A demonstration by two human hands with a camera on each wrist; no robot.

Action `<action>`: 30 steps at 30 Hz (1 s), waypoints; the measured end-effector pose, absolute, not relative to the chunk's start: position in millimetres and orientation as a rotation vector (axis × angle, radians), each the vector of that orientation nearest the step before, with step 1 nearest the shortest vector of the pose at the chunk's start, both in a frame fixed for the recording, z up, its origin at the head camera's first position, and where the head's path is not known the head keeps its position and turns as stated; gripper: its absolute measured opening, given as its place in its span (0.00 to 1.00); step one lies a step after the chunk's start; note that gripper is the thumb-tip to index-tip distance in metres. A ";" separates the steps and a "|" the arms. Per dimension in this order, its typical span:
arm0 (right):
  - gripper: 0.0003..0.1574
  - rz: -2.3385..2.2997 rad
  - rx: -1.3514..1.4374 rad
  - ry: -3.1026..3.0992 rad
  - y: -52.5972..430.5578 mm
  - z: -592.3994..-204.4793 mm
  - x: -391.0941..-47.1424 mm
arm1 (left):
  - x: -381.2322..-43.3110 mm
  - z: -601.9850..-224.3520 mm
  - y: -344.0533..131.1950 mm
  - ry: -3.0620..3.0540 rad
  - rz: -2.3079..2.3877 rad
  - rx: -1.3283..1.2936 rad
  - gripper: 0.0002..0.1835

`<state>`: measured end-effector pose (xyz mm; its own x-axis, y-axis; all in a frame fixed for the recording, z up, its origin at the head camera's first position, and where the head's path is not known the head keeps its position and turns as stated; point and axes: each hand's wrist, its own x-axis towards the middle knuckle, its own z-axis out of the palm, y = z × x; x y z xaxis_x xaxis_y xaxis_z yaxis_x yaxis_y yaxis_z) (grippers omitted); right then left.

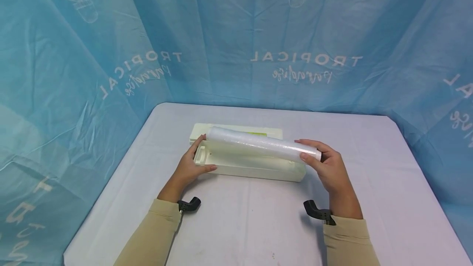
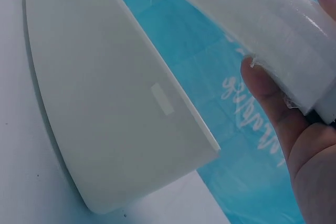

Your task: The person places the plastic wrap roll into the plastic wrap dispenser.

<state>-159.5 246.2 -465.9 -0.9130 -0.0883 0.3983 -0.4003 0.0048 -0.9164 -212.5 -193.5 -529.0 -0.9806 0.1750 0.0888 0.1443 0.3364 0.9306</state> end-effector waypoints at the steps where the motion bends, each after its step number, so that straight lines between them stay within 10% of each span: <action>1: 0.22 1.994 0.507 -2.066 245.6 -465.9 -159.3 | -212.6 -528.9 -193.6 2.546 1.768 0.304 0.65; 30: 0.21 1.968 0.506 -2.263 230.4 -470.9 -161.2 | -212.0 -528.0 -194.2 2.512 1.799 0.283 0.67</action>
